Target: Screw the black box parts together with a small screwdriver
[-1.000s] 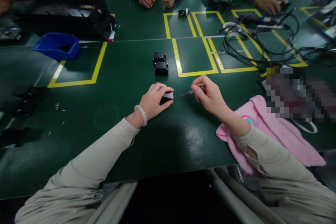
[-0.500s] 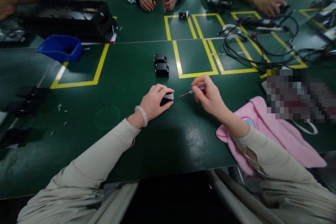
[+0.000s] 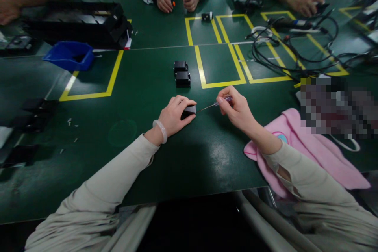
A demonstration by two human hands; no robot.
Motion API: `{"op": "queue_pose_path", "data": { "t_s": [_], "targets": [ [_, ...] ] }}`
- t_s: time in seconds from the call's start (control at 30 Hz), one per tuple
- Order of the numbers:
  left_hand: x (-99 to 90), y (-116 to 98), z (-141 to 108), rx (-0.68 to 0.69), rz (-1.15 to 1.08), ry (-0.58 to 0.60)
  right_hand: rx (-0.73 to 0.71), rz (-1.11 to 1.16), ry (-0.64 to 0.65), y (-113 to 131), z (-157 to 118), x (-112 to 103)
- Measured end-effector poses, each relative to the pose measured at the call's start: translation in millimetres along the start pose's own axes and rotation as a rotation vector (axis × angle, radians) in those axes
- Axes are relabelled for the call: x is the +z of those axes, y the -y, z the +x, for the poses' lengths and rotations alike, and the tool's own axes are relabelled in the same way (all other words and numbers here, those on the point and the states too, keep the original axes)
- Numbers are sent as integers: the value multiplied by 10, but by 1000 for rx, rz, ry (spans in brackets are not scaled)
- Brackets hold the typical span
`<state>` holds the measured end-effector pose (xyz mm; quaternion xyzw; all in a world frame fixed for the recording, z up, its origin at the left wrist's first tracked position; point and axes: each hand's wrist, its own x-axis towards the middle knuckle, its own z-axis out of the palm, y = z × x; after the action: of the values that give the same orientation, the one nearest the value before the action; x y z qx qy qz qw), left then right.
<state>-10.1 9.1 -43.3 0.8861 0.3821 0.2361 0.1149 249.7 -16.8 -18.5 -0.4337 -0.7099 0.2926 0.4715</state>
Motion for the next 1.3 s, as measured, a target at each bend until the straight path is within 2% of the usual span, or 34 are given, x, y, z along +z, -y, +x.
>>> {"op": "queue_pose_path", "data": {
  "t_s": [1.3],
  "targets": [
    [-11, 7, 7, -12, 0, 30, -5, -6, 38, 33, 0, -14]
  ]
}}
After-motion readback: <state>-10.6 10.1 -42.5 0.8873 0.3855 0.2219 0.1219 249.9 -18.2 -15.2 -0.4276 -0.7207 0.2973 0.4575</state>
